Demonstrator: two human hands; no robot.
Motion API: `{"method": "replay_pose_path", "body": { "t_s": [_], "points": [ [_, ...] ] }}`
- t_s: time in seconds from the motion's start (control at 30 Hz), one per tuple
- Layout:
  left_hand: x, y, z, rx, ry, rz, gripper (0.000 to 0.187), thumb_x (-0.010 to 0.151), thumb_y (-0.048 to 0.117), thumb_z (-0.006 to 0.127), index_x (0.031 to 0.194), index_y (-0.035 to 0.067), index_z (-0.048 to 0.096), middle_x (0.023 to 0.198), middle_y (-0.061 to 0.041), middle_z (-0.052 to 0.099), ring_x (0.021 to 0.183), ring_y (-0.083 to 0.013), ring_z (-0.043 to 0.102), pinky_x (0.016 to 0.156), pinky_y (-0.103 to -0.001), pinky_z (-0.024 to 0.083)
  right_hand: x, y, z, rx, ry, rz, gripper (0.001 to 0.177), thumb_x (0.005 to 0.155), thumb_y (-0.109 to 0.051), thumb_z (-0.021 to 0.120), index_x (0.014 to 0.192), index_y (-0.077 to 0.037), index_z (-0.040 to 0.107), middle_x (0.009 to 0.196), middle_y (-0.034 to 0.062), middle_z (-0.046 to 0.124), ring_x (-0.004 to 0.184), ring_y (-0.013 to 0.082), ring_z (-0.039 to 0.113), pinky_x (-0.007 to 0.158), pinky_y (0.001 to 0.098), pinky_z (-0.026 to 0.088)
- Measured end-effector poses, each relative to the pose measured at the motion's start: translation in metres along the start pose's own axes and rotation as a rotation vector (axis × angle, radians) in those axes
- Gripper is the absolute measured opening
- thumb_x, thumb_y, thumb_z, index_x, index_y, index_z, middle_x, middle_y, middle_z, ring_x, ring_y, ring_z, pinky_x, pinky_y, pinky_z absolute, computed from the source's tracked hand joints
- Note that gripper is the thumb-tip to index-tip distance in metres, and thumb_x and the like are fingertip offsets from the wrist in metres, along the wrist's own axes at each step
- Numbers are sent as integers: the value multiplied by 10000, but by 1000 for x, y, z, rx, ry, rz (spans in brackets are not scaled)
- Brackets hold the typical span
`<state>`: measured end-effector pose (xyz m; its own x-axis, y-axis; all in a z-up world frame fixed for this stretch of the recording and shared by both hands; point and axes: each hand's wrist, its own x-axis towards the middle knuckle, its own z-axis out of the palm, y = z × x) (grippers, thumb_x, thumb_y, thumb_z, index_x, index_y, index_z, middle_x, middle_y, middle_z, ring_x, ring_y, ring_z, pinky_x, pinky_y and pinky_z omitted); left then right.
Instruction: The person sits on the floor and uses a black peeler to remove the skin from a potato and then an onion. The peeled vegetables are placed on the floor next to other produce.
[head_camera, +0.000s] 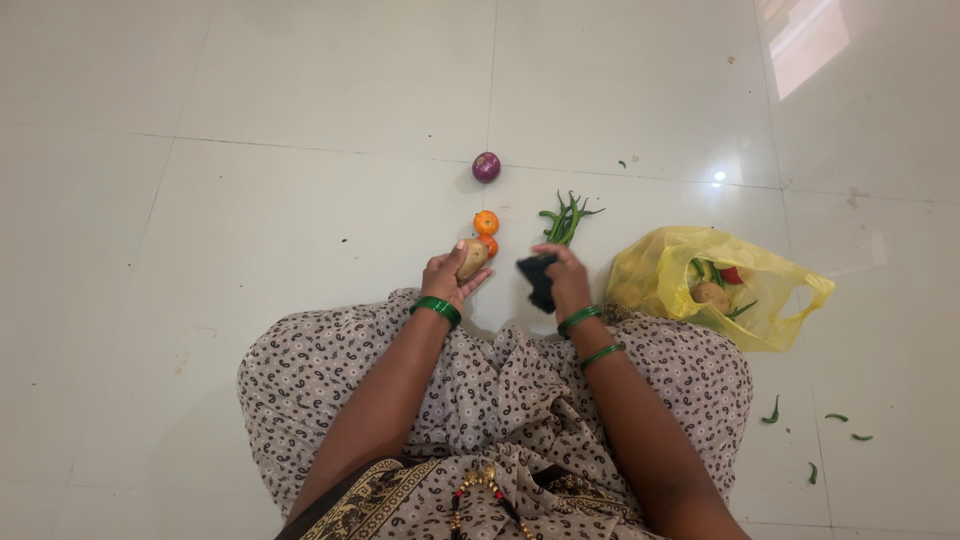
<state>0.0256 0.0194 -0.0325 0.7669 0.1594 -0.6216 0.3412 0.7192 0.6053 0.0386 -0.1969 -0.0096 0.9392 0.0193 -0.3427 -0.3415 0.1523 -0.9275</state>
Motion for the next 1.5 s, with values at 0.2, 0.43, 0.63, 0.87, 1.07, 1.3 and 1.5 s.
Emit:
{"method": "replay_pose_path", "body": {
  "t_s": [0.2, 0.43, 0.63, 0.87, 1.07, 1.3, 1.5],
  "points": [
    [18, -23, -4, 201, -74, 51, 608, 827, 299, 745, 1360, 53, 584, 1209, -196, 697, 959, -292, 776, 755, -332, 641, -42, -13, 40, -710, -179, -259, 830, 827, -306, 783, 1503, -154, 326, 986, 135, 721, 823, 261, 757, 699, 349, 612],
    [16, -44, -5, 482, -353, 233, 588, 896, 131, 699, 1440, 41, 494, 1143, -106, 716, 832, -102, 686, 634, -231, 544, -43, 4, 43, -932, -82, -511, 924, 761, -318, 844, 1506, -148, 324, 1119, 183, 716, 996, 372, 728, 798, 444, 581],
    [-1, -35, 3, 562, -390, 216, 624, 911, 160, 695, 1474, 43, 452, 1148, -128, 744, 851, -96, 662, 691, -237, 534, -31, 1, 41, -947, -47, -342, 810, 805, -316, 798, 1482, -173, 379, 1196, 206, 712, 1033, 401, 710, 856, 455, 577],
    [13, -31, 6, 436, -453, 130, 624, 956, 250, 671, 1490, 81, 397, 1268, -84, 664, 1081, -134, 687, 876, -285, 573, 47, -6, 11, -802, -196, -533, 733, 738, -363, 869, 1341, -117, 530, 1238, 147, 704, 1046, 294, 730, 882, 383, 597],
    [22, -26, 6, 449, -342, 184, 481, 985, 287, 628, 1369, 33, 488, 1161, -152, 716, 962, -220, 735, 826, -331, 592, 146, -95, -27, -1088, 222, -523, 894, 708, -382, 934, 1465, -183, 501, 1225, 142, 708, 1082, 318, 706, 946, 427, 553],
    [19, -10, 18, 566, -298, 204, 466, 976, 302, 609, 1352, 54, 490, 1091, -119, 744, 861, -195, 744, 748, -313, 585, 211, -121, -27, -1299, 471, -520, 909, 755, -274, 886, 1512, -257, 384, 1227, 158, 643, 1060, 371, 659, 826, 496, 544],
    [11, 0, 24, 675, -290, 165, 475, 980, 339, 615, 1347, 53, 519, 1075, -94, 760, 833, -150, 737, 743, -274, 566, 215, -56, -27, -1507, 215, -77, 782, 941, -238, 724, 1590, -346, 302, 1226, 134, 680, 1134, 354, 661, 931, 487, 545]
  ]
}}
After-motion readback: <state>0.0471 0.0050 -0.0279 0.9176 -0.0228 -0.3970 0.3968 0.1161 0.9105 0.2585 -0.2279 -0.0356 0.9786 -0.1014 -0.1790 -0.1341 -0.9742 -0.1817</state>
